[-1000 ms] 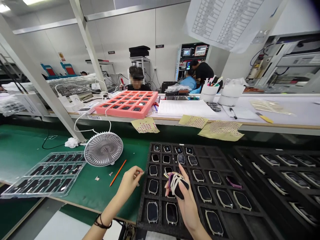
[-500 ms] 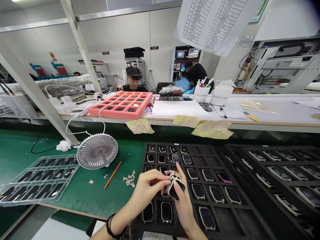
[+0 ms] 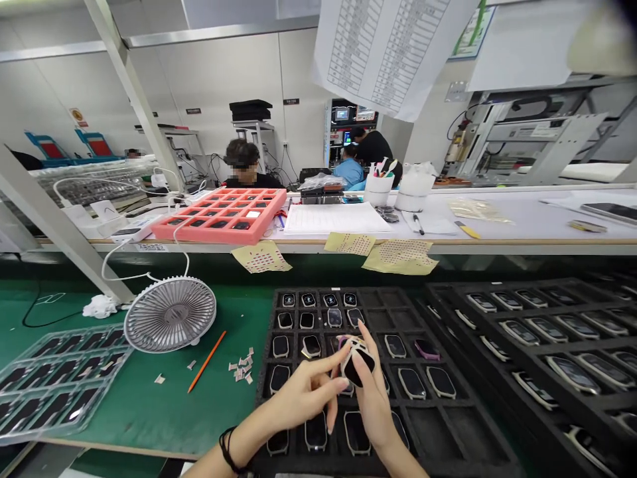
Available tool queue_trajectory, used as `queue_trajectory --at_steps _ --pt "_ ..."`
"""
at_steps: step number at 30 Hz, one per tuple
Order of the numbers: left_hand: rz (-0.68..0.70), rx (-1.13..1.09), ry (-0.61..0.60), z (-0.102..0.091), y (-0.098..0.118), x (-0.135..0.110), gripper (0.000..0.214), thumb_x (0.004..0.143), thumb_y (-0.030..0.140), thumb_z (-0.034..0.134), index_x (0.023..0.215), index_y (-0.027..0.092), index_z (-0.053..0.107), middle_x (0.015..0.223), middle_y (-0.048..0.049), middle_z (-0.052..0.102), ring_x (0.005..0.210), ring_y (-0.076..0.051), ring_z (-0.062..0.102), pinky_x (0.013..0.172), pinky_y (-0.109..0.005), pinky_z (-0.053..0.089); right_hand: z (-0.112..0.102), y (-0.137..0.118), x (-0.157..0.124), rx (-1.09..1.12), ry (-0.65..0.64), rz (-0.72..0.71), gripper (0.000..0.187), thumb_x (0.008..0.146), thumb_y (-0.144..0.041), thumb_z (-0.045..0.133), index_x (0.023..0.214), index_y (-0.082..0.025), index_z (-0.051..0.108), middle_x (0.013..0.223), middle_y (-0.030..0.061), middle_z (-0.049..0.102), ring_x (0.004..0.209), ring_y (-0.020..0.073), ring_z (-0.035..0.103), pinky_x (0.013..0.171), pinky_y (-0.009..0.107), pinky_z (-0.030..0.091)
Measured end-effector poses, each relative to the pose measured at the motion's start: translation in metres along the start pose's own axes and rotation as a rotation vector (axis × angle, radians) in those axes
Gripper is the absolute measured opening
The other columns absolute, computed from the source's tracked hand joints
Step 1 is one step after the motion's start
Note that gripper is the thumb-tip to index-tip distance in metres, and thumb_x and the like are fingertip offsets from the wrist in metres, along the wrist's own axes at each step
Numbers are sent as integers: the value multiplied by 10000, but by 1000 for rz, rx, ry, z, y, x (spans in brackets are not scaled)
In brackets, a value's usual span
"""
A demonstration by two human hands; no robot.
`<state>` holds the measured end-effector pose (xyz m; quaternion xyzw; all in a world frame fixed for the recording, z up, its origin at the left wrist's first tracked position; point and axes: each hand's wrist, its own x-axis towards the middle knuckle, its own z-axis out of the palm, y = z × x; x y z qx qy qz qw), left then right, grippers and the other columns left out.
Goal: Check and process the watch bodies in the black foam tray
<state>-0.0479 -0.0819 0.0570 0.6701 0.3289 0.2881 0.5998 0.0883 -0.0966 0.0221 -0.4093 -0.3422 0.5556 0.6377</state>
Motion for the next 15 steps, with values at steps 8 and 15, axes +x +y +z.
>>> queue_trajectory --at_steps 8,15 --pt "20 229 -98 3 -11 31 686 910 307 473 1484 186 116 434 97 483 339 -76 422 431 -157 387 -28 -19 32 -97 -51 -33 574 828 -447 593 1361 -319 421 1226 35 587 1049 211 577 897 360 475" --pt "305 927 297 2 -7 90 743 740 89 568 1419 245 310 1371 -116 460 1243 -267 445 996 -431 436 -47 -16 97 -430 -190 -212 636 830 -388 586 1407 -274 343 1422 69 441 1322 230 379 1102 466 238"
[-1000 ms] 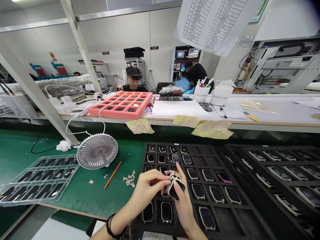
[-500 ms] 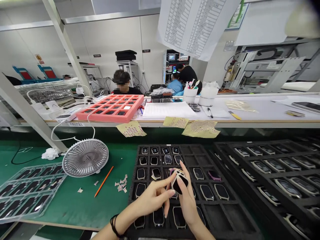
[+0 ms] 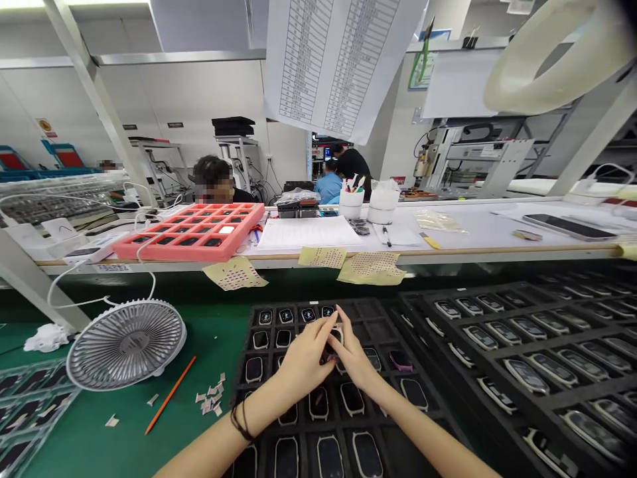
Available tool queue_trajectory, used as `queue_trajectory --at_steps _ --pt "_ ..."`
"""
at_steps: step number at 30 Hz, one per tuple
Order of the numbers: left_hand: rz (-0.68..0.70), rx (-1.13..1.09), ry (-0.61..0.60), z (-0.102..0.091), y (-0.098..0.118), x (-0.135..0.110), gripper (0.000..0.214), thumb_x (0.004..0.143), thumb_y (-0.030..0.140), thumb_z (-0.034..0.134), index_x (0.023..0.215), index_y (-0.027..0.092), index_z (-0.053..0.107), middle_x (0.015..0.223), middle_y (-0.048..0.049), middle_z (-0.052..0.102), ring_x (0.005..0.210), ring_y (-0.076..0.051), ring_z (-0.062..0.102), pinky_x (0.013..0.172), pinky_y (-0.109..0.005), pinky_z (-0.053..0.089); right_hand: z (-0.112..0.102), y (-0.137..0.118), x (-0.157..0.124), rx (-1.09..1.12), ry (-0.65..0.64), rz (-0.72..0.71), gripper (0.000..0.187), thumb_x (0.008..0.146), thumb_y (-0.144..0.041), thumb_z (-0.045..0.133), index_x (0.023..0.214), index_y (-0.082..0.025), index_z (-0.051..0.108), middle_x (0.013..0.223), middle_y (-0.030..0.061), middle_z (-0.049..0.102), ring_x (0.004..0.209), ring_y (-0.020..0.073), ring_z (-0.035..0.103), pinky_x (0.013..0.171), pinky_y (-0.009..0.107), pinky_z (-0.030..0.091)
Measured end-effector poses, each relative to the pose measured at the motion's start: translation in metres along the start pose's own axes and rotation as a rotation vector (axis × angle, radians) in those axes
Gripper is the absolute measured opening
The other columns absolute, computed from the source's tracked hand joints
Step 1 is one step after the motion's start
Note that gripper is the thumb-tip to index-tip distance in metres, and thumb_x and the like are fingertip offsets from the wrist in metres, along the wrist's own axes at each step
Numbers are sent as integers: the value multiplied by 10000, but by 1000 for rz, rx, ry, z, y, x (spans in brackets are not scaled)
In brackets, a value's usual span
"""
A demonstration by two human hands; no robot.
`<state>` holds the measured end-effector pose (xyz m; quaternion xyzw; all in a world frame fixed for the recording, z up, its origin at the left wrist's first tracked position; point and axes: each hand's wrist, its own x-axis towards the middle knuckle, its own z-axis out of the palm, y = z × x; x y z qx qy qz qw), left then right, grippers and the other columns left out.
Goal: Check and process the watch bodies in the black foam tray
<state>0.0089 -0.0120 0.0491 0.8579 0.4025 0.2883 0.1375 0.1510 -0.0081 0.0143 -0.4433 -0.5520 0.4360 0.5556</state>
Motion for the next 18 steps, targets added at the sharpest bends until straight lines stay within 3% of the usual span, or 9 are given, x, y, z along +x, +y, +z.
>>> queue_trajectory --at_steps 5,8,11,14,18 --pt "-60 69 -50 40 -21 26 750 658 -52 454 1375 145 354 1223 -151 573 1148 -260 529 962 -423 473 2 30 20 -129 -50 -2 715 805 -392 556 1440 -217 277 1503 120 304 1380 254 277 1126 469 169" --pt "-62 42 -29 50 -37 29 736 652 -45 484 1352 160 385 1193 -136 602 1106 -260 567 923 -430 501 -2 36 27 -93 -118 79 793 742 -431 611 1429 -192 296 1516 131 260 1409 253 187 1142 422 133" --pt "-37 -85 40 48 -50 26 653 665 45 622 1283 186 467 1205 -115 615 1092 -255 591 935 -414 500 -15 33 34 85 -230 255 811 674 -435 696 1384 -225 365 1423 130 397 1325 277 359 1075 422 295" --pt "-16 -224 89 41 -53 24 600 661 182 731 1223 206 524 1186 -87 638 1068 -247 615 972 -412 479 -27 29 39 337 -310 431 666 642 -379 766 1245 -249 514 1152 81 600 1036 237 593 837 350 480" --pt "20 -277 76 35 -47 24 618 637 219 771 1211 212 542 1187 -78 646 1119 -255 593 1051 -443 404 -31 30 40 560 -422 543 378 629 -337 808 939 -172 669 814 30 659 733 148 623 646 246 476"
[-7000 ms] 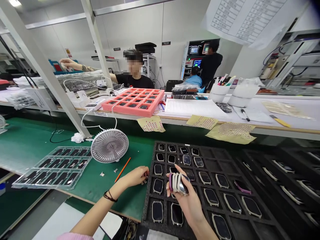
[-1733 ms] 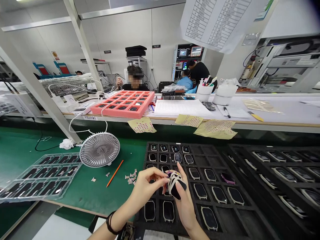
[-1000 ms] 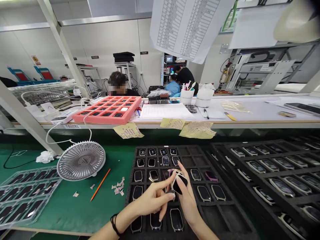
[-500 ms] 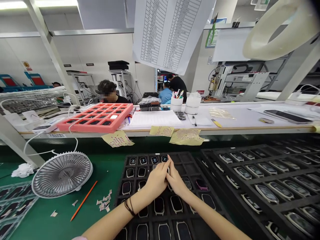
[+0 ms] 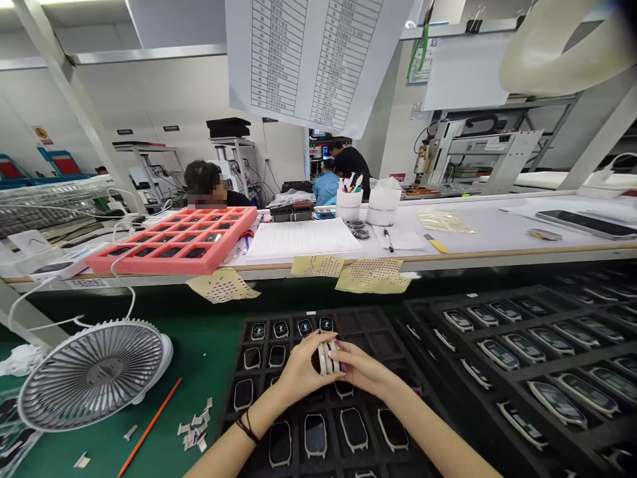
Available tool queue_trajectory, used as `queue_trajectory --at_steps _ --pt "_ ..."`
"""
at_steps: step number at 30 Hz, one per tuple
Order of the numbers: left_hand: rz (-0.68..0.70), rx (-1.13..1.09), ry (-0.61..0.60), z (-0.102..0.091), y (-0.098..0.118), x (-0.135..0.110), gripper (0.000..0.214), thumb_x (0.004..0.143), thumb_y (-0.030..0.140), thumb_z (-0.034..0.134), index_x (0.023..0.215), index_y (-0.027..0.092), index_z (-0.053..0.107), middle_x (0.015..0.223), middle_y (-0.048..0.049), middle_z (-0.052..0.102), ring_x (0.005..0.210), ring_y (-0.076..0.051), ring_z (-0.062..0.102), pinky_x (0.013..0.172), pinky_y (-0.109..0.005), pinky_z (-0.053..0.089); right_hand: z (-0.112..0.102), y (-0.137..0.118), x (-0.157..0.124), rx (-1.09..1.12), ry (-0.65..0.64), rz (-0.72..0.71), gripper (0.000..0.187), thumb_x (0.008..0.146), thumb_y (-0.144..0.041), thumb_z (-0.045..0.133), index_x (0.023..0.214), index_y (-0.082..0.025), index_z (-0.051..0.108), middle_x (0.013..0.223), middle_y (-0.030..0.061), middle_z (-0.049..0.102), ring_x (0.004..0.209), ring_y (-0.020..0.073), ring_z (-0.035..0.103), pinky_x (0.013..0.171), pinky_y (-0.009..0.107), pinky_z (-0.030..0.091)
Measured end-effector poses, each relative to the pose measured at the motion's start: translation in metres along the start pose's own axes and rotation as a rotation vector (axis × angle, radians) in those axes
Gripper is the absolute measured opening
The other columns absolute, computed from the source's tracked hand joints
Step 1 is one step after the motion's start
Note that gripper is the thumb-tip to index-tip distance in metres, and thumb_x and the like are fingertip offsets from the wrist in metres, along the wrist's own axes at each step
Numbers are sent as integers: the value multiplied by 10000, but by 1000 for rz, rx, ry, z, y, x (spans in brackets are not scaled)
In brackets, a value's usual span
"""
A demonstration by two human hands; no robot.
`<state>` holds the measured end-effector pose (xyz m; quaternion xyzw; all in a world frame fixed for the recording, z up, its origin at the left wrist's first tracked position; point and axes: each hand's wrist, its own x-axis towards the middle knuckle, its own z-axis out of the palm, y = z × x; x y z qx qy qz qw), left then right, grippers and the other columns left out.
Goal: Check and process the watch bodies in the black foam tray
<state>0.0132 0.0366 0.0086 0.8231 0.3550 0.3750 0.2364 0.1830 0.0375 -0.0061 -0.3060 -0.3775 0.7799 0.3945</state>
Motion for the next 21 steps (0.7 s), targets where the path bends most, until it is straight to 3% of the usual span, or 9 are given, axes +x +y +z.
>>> queue_trajectory --at_steps 4,8,13,15,18,21 --pt "3 -15 -64 0 2 0 650 644 243 778 1242 217 525 1193 -73 645 1137 -252 580 1086 -471 351 1 4 -1 15 5 18 331 602 -294 835 859 -138 695 765 28 668 670 122 618 612 221 466" --pt "-23 -48 -147 -2 2 -1 632 671 247 760 1257 232 524 1236 -75 621 1124 -243 586 1004 -416 446 5 7 -2 -33 57 10 352 548 -264 859 836 -131 707 769 36 690 688 135 630 618 225 470" --pt "-17 -50 -172 -22 1 0 598 624 330 808 1172 235 587 1204 -74 636 1107 -257 590 987 -393 451 8 7 -3 -43 144 -5 398 471 -267 884 801 -134 705 741 43 705 680 180 662 640 287 514" --pt "-126 -101 -47 -36 -6 -2 533 614 367 810 1087 218 614 1045 -64 680 981 -246 633 895 -383 503 7 5 -2 -11 173 -18 435 472 -274 885 841 -135 701 780 65 722 725 218 687 723 357 537" --pt "-479 -389 200 -55 -21 -9 519 639 411 782 1073 204 585 753 14 594 682 -155 597 586 -268 531 3 4 1 43 234 -33 454 478 -271 886 862 -127 692 842 100 736 807 259 701 830 425 528" --pt "-774 -792 218 -63 -37 -18 483 709 399 729 1116 193 572 724 26 493 613 -98 510 469 -171 421 2 6 4 48 264 -25 445 481 -256 887 852 -113 689 846 115 738 819 272 705 850 440 531"
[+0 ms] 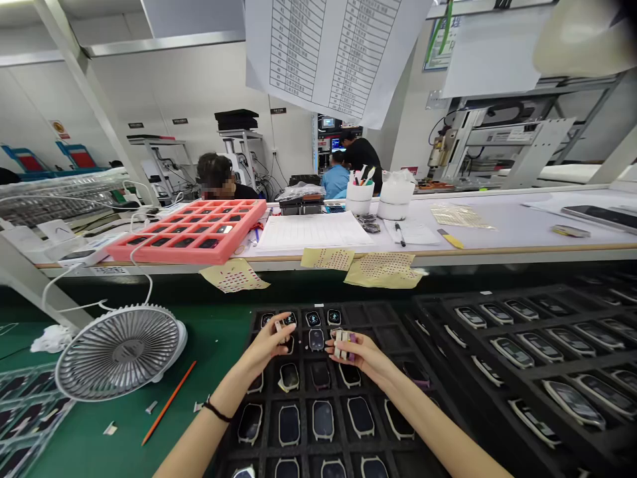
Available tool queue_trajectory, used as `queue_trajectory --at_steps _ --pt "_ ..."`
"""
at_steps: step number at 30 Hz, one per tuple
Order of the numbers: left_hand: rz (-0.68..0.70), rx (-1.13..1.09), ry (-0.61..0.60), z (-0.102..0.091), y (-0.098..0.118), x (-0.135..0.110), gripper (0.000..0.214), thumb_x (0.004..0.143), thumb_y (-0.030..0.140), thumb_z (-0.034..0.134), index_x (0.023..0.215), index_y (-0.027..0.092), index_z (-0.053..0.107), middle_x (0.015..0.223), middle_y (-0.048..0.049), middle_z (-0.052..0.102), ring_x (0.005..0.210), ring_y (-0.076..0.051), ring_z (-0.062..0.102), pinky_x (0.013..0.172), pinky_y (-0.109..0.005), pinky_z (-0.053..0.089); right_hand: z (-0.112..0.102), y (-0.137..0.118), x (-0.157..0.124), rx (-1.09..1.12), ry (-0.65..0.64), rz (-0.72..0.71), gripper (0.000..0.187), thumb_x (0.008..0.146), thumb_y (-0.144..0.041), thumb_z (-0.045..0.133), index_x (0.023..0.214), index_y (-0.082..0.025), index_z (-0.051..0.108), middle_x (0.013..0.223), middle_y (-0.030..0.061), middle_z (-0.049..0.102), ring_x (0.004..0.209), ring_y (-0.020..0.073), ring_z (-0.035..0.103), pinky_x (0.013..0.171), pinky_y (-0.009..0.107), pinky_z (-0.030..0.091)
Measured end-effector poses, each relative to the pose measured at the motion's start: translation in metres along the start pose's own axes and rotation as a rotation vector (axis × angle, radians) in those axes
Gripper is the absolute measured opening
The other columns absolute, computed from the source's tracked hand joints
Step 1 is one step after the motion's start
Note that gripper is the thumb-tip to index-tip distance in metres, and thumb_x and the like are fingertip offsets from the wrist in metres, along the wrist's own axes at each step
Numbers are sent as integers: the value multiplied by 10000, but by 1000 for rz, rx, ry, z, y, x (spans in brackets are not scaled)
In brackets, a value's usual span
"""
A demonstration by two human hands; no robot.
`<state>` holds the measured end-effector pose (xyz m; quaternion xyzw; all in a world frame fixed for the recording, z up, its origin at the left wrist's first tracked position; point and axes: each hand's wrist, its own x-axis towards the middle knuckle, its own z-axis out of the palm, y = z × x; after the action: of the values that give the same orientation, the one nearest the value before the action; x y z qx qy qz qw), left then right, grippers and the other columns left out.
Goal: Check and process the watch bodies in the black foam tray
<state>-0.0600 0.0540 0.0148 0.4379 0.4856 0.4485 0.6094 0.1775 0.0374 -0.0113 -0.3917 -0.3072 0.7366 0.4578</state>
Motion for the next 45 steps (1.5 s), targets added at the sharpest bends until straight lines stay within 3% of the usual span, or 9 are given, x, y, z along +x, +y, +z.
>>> queue_trajectory --at_steps 3,9,12,16,19,23,28,34,45 --pt "-109 -110 -80 -10 -7 1 389 804 371 590 1108 127 585 710 2 453 589 -89 474 448 -160 345 1 4 0 -12 10 0 448 465 -258 892 837 -111 689 838 117 740 825 288 707 843 447 542" --pt "36 143 -92 -27 -11 6 456 784 234 432 1201 83 543 759 -44 451 610 -129 464 454 -195 305 -2 11 -1 -40 3 -2 452 473 -261 888 853 -118 689 847 112 745 838 287 709 824 428 559" --pt "164 423 -11 -42 -8 12 480 815 217 336 1252 128 513 803 -41 435 627 -143 437 509 -228 357 -5 13 1 -45 -7 4 458 483 -252 884 874 -117 689 855 115 746 834 283 710 808 419 565" --pt "380 902 79 -69 2 17 466 860 202 318 1276 207 528 999 -76 437 831 -205 417 806 -365 402 -6 13 1 -46 -15 -14 446 485 -251 884 867 -117 698 852 118 746 837 288 709 797 411 568" --pt "470 1267 36 -85 7 21 490 855 137 326 1291 206 540 1025 -106 448 886 -239 386 910 -449 324 -5 11 -1 -48 -7 -27 450 477 -254 887 867 -121 706 841 117 745 829 288 709 789 410 568" --pt "521 1640 -47 -95 5 29 548 848 76 306 1348 216 481 994 -126 473 858 -241 398 860 -422 355 -4 9 -3 -47 4 -34 475 433 -268 900 844 -130 705 803 102 741 791 292 712 790 440 563" --pt "549 1878 -95 -97 1 29 587 849 45 306 1367 283 446 1034 -124 482 836 -232 413 789 -359 394 -4 7 -3 -43 6 -35 476 444 -278 899 852 -135 702 789 92 741 804 285 710 791 429 562" --pt "592 1930 -181 -94 13 14 584 868 60 357 1380 338 408 1059 -83 461 843 -214 419 820 -343 390 -4 6 -3 -39 10 -41 479 445 -274 899 856 -131 697 836 108 746 815 291 709 817 447 552" --pt "613 1952 -129 -36 7 43 525 880 105 344 1366 272 452 1030 -129 488 848 -245 426 790 -367 374 -10 8 -1 -46 -23 -58 418 516 -256 871 870 -120 696 872 117 743 857 304 706 830 445 561"
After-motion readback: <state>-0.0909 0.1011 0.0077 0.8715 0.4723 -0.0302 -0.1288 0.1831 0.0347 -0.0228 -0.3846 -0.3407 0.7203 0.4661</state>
